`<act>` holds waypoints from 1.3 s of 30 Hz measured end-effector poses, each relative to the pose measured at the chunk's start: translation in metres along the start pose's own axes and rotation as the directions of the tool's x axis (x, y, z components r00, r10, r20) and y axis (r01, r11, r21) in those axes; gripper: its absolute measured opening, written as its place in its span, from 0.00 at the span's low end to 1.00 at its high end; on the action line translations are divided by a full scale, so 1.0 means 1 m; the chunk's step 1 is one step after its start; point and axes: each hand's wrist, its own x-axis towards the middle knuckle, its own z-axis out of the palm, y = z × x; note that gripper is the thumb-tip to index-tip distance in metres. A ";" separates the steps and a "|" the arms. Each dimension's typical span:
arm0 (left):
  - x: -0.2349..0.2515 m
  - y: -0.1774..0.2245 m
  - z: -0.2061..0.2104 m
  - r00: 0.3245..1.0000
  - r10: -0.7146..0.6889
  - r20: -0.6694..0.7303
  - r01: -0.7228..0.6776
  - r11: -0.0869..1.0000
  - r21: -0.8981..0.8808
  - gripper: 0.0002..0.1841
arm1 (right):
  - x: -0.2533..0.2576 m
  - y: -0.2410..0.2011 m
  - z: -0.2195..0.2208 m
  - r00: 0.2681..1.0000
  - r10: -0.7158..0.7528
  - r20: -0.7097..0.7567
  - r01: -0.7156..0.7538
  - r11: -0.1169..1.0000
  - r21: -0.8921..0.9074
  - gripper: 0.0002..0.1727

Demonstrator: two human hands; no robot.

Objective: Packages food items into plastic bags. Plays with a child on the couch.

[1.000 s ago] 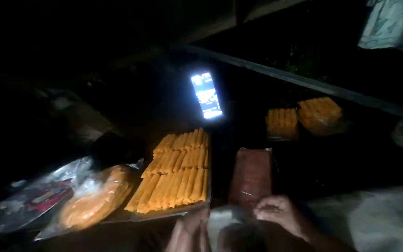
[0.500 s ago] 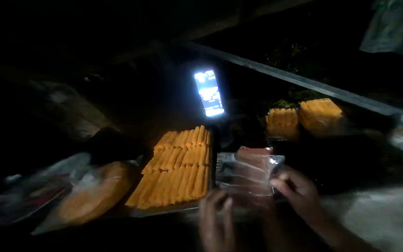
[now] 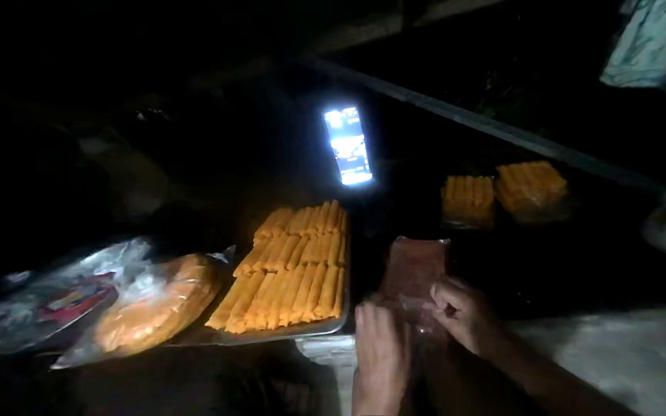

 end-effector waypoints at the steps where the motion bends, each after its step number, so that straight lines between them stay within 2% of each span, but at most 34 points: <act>1: 0.004 0.003 0.002 0.998 0.062 -0.004 -0.062 0.998 0.034 0.11 | 0.003 -0.001 0.002 0.996 -0.092 -0.009 0.092 0.996 -0.021 0.10; 3: 0.010 0.005 0.008 0.983 0.184 -0.008 -0.183 0.980 0.078 0.05 | 0.008 -0.002 0.006 0.976 -0.214 -0.028 0.212 0.976 -0.052 0.08; 5: 0.014 0.005 0.011 0.972 0.232 0.029 -0.234 0.969 0.077 0.03 | 0.011 -0.003 0.002 0.984 -0.177 0.001 0.176 0.979 -0.098 0.04; 7: 0.011 0.003 0.012 0.977 0.199 0.074 -0.201 0.979 0.017 0.05 | 0.010 -0.001 -0.009 0.998 -0.033 0.059 0.042 0.987 -0.155 0.03; 10: 0.002 -0.015 0.022 0.977 0.175 0.119 -0.153 0.973 -0.172 0.04 | 0.008 0.019 -0.019 0.978 0.183 0.098 -0.153 0.954 -0.258 0.08; 12: -0.003 -0.024 0.031 0.968 0.193 0.158 -0.137 0.940 -0.312 0.03 | 0.012 0.028 -0.026 0.899 0.366 0.242 -0.301 0.916 -0.266 0.10; 14: -0.004 -0.028 0.035 0.962 0.203 0.183 -0.112 0.905 -0.411 0.03 | 0.017 0.035 -0.027 0.823 0.450 0.348 -0.375 0.889 -0.263 0.11; 15: -0.004 -0.031 0.038 0.963 0.195 0.189 -0.094 0.893 -0.441 0.03 | 0.018 0.041 -0.025 0.809 0.453 0.375 -0.383 0.890 -0.248 0.11; 17: -0.003 -0.037 0.043 0.960 0.151 0.236 -0.038 0.906 -0.421 0.04 | 0.018 0.054 -0.020 0.817 0.418 0.397 -0.359 0.908 -0.219 0.11; 20: -0.007 -0.050 0.052 0.936 0.058 0.347 0.038 0.964 -0.264 0.09 | 0.024 0.060 -0.019 0.796 0.359 0.487 -0.282 0.932 -0.226 0.17; 22: -0.011 -0.061 0.057 0.921 0.015 0.389 0.064 0.980 -0.188 0.12 | 0.033 0.056 -0.017 0.839 0.235 0.490 -0.173 0.970 -0.170 0.21; 24: -0.014 -0.071 0.061 0.915 0.006 0.403 0.071 0.982 -0.176 0.14 | 0.045 0.051 -0.008 0.894 0.077 0.441 -0.026 0.992 -0.120 0.21; 25: -0.014 -0.073 0.063 0.918 0.006 0.397 0.075 0.979 -0.187 0.14 | 0.056 0.043 -0.004 0.889 0.046 0.456 0.010 0.993 -0.119 0.22; 29: -0.010 -0.073 0.060 0.908 -0.007 0.419 0.122 0.961 -0.249 0.12 | 0.119 -0.005 0.026 0.797 -0.072 0.600 0.171 0.979 -0.109 0.17; 31: -0.009 -0.073 0.057 0.905 -0.011 0.426 0.134 0.957 -0.259 0.11 | 0.145 -0.018 0.057 0.803 -0.262 0.535 0.323 0.946 -0.021 0.12; 33: -0.009 -0.072 0.056 0.891 -0.029 0.452 0.163 0.952 -0.260 0.11 | 0.174 -0.035 0.086 0.743 -0.267 0.614 0.350 0.937 -0.016 0.15; 36: -0.009 -0.072 0.057 0.888 -0.039 0.458 0.173 0.951 -0.255 0.11 | 0.211 -0.047 0.136 0.648 -0.258 0.717 0.417 0.907 -0.051 0.27; 39: -0.011 -0.074 0.058 0.901 -0.011 0.435 0.138 0.955 -0.261 0.10 | 0.241 -0.054 0.174 0.618 -0.250 0.746 0.453 0.888 -0.077 0.32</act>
